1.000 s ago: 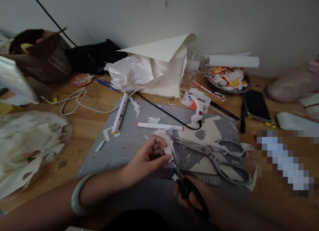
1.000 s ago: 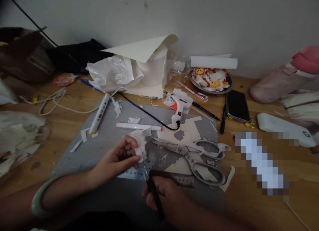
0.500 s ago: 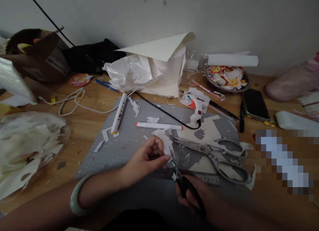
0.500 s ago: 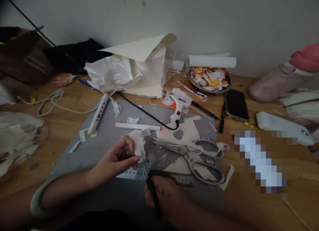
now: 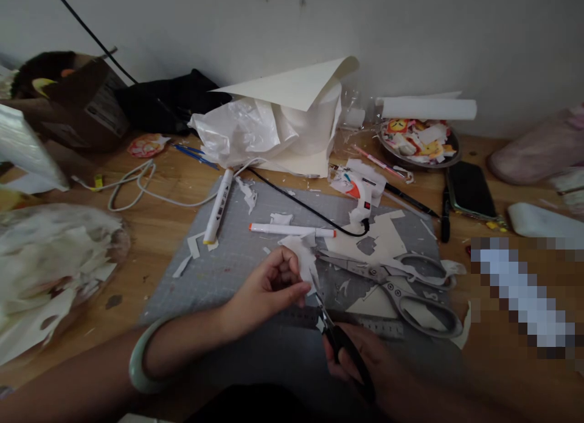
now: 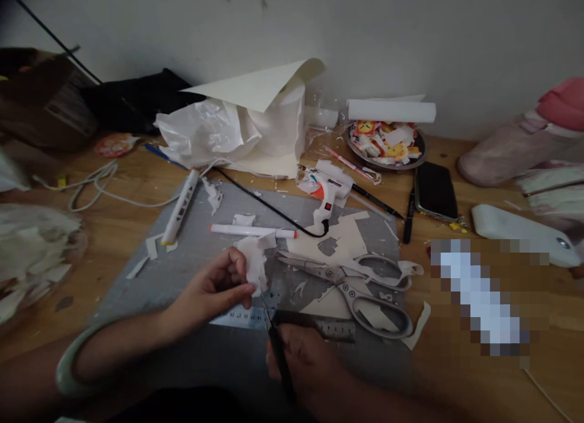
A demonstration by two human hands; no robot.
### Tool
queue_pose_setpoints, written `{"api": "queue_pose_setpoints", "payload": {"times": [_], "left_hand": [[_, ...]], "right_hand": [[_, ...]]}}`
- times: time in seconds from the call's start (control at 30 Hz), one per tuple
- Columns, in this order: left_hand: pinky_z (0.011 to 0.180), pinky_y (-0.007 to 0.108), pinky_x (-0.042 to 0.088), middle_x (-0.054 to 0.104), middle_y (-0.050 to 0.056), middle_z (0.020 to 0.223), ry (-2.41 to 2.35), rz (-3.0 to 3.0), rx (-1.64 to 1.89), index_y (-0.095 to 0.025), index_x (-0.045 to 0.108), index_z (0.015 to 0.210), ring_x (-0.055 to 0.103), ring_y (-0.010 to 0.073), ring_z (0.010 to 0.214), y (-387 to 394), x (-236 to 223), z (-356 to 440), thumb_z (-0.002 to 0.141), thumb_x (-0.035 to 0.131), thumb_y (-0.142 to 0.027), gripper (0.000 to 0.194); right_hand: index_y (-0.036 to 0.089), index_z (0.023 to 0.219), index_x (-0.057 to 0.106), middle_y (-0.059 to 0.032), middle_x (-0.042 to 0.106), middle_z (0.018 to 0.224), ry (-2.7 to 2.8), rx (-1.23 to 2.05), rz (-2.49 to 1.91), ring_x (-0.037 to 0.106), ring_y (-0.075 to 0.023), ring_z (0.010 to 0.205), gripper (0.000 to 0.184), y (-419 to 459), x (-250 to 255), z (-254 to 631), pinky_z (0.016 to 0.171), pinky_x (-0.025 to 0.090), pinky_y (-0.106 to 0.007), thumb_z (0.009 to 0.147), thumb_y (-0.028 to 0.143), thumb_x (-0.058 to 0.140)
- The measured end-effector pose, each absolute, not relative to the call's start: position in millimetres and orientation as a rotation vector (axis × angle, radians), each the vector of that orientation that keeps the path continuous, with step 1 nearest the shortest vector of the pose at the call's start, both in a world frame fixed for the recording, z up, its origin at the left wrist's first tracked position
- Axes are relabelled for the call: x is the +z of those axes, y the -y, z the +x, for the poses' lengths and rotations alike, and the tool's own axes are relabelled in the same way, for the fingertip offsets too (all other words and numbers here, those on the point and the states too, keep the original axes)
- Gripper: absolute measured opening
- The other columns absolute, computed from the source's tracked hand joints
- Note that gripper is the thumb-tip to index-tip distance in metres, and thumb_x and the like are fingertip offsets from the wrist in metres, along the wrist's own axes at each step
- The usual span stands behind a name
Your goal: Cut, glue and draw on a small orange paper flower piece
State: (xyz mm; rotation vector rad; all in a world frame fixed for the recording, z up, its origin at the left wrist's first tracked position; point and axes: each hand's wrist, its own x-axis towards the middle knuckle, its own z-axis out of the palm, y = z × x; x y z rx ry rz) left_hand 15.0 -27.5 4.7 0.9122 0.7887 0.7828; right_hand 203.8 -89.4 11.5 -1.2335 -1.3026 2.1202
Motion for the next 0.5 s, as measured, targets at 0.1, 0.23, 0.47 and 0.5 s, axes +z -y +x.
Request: {"api": "queue_pose_setpoints", "payload": {"times": [0.1,0.23,0.47,0.5], "left_hand": [[0.057,0.019,0.047,0.057,-0.003,0.075,-0.735,1.062,0.907,-0.018,0.047,0.088,0.057,0.0077,0.062,22,4,8,0.081,0.067,-0.027,0.023],[0.067,0.027,0.051,0.062,0.001,0.085,-0.850,1.273,1.244,-0.020,0.050,0.097,0.062,0.0129,0.070,0,3,-10,0.085,0.060,-0.024,0.017],[0.072,0.026,0.044,0.061,0.000,0.078,-1.332,1.754,1.111,-0.020,0.058,0.083,0.057,0.0147,0.072,-25,11,-35,0.081,0.056,-0.020,0.003],[0.071,0.026,0.044,0.062,0.000,0.077,-1.348,1.847,1.029,-0.020,0.059,0.082,0.056,0.0154,0.072,-26,12,-36,0.080,0.057,-0.020,0.003]], "right_hand": [[0.018,0.067,0.042,0.0048,0.037,0.057,1.250,2.142,-1.241,0.028,-0.0067,0.050,0.064,90,11,206,0.045,0.023,-0.021,0.070,0.082,0.041],[0.017,0.071,0.045,0.0056,0.038,0.056,1.165,2.184,-1.208,0.028,-0.0051,0.046,0.064,93,7,209,0.040,0.021,-0.020,0.068,0.082,0.046],[0.020,0.073,0.042,0.0092,0.037,0.050,0.855,2.299,-1.137,0.026,-0.0024,0.034,0.066,100,-11,207,0.029,0.023,-0.015,0.058,0.083,0.054],[0.020,0.073,0.042,0.0092,0.037,0.051,0.838,2.318,-1.124,0.026,-0.0020,0.034,0.065,100,-12,207,0.029,0.025,-0.015,0.060,0.082,0.054]]}}
